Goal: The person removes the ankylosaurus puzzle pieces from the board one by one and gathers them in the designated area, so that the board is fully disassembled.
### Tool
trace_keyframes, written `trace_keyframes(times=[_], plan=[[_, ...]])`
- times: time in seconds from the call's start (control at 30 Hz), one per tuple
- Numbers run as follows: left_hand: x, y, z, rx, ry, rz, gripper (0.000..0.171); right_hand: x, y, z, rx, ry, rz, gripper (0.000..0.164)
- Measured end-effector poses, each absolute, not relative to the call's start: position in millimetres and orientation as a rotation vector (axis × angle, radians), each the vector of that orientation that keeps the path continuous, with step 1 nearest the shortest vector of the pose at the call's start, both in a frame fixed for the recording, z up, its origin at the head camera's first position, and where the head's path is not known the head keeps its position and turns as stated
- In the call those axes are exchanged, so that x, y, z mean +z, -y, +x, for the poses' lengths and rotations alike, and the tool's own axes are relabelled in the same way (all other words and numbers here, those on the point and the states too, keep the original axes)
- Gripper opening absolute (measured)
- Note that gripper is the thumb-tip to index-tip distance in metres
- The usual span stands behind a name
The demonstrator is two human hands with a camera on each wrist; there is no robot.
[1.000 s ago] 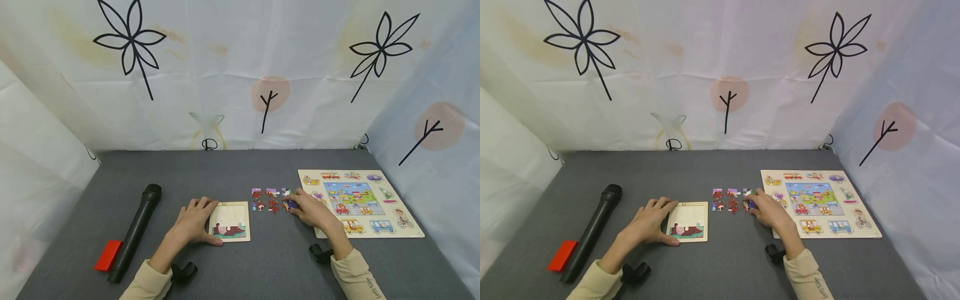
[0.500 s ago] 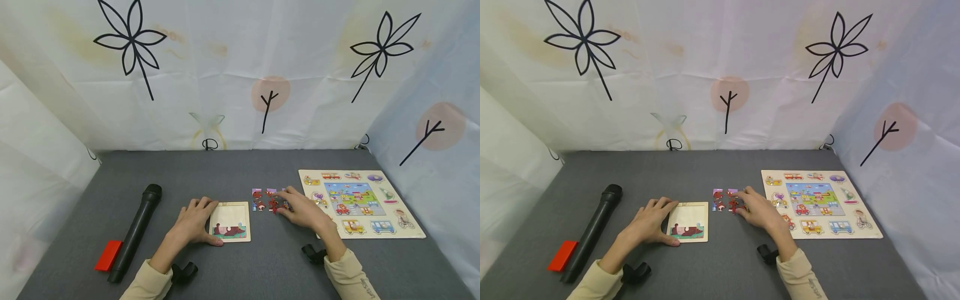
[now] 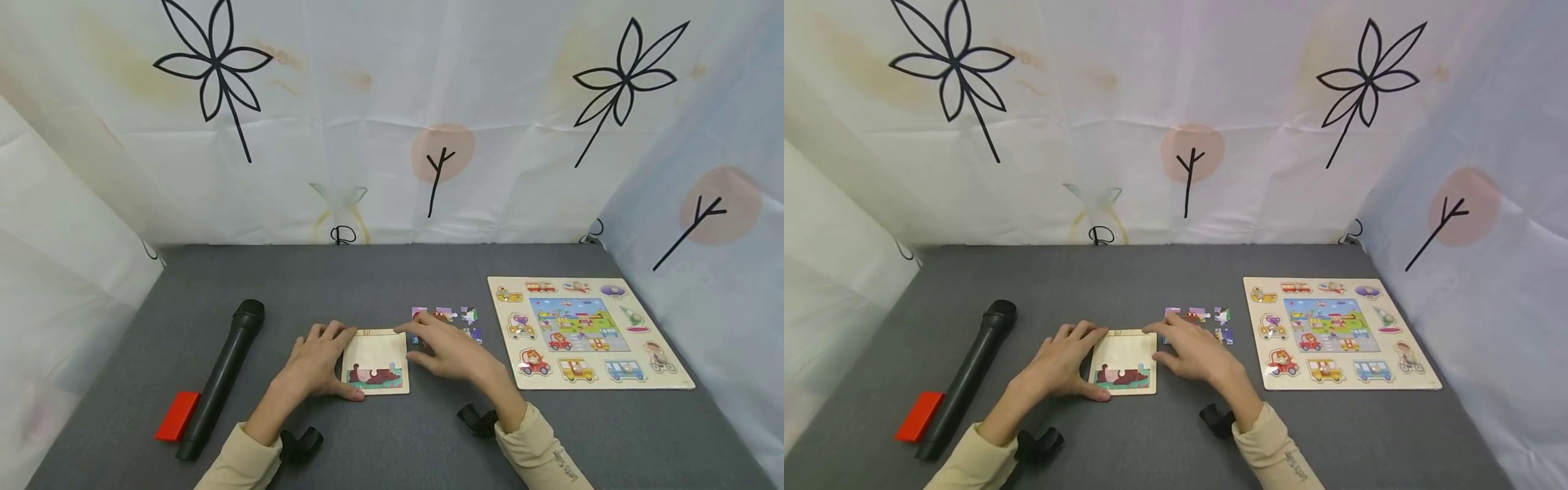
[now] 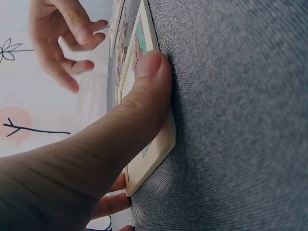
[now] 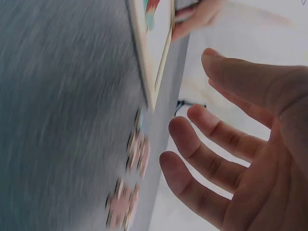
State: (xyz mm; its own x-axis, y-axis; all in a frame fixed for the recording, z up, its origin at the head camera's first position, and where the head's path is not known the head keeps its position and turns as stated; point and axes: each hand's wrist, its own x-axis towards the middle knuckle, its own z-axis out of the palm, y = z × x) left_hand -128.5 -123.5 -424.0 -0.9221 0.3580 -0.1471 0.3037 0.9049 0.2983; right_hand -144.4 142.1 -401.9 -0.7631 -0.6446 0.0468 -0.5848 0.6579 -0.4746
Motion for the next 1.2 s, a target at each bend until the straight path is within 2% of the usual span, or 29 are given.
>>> trace_keyframes(times=[0.57, 0.87, 1.2], plan=[[-424.0, 124.8, -128.8, 0.398, -2.863, 0.515, 0.109, -404.7, -85.2, -136.2, -0.678, -2.585, -1.086, 0.04], [-425.6, 125.3, -129.2, 0.428, -2.873, 0.523, 0.108, -413.6, -65.3, -133.8, -0.557, -2.582, -1.14, 0.026], [-421.0, 132.1, -130.2, 0.447, -2.817, 0.591, 0.11, -417.4, -60.6, -131.3, -0.518, -2.592, -1.129, 0.016]])
